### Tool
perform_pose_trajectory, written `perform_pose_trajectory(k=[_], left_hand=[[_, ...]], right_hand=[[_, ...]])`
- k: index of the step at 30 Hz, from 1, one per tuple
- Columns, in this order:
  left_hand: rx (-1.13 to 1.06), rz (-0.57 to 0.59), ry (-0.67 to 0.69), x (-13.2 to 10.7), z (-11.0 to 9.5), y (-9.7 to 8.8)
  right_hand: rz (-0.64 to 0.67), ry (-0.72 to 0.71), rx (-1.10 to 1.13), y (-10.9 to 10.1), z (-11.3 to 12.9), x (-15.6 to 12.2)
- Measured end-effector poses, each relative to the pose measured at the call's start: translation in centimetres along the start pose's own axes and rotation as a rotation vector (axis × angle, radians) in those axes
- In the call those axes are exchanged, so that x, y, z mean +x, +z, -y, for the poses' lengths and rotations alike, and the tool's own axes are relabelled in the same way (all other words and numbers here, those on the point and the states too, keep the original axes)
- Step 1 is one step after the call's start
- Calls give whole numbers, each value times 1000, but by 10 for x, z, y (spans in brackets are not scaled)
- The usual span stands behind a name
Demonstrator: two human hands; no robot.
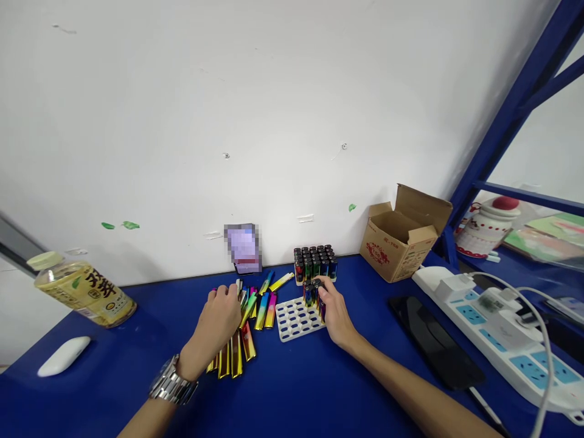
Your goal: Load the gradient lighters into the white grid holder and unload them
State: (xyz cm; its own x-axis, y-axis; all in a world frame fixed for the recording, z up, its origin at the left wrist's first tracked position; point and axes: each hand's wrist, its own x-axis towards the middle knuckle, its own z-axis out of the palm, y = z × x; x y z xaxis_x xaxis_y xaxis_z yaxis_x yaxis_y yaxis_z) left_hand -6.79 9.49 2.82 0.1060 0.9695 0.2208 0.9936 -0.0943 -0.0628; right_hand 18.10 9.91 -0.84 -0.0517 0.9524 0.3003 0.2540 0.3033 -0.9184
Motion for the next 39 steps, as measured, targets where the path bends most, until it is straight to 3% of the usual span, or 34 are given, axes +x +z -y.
perform_pose_trajectory(k=[3,6,10,14,17,21,23,26,32,35,39], left_hand=[[-215,-34,47,-3,-26,-7],[-576,58,218,-3,-60,-9],[-773,76,266,6,-97,-2],[-864,127,275,14,-111,1],[-932,50,244,12,-111,-2],[-1074,-107,127,9,-104,-11],[-1109,-111,44,10,-94,-16],[-1034,-12,-91,15,-62,-20],[-593,224,-259,21,20,-24],[-472,313,-217,20,33,-23],[-354,280,-171,16,24,-16]], right_hand=[[9,-7,6,0,-1,0],[14,-21,14,0,-2,0],[4,-42,21,0,-4,0],[-17,-69,37,0,-5,1],[-11,-78,31,0,-4,0],[-12,-72,12,1,-4,0],[-9,-73,14,1,-4,0],[-8,-64,7,1,-4,0],[-12,-46,2,2,-5,0],[-9,-41,7,2,-4,1],[-18,-58,-3,2,-3,1]])
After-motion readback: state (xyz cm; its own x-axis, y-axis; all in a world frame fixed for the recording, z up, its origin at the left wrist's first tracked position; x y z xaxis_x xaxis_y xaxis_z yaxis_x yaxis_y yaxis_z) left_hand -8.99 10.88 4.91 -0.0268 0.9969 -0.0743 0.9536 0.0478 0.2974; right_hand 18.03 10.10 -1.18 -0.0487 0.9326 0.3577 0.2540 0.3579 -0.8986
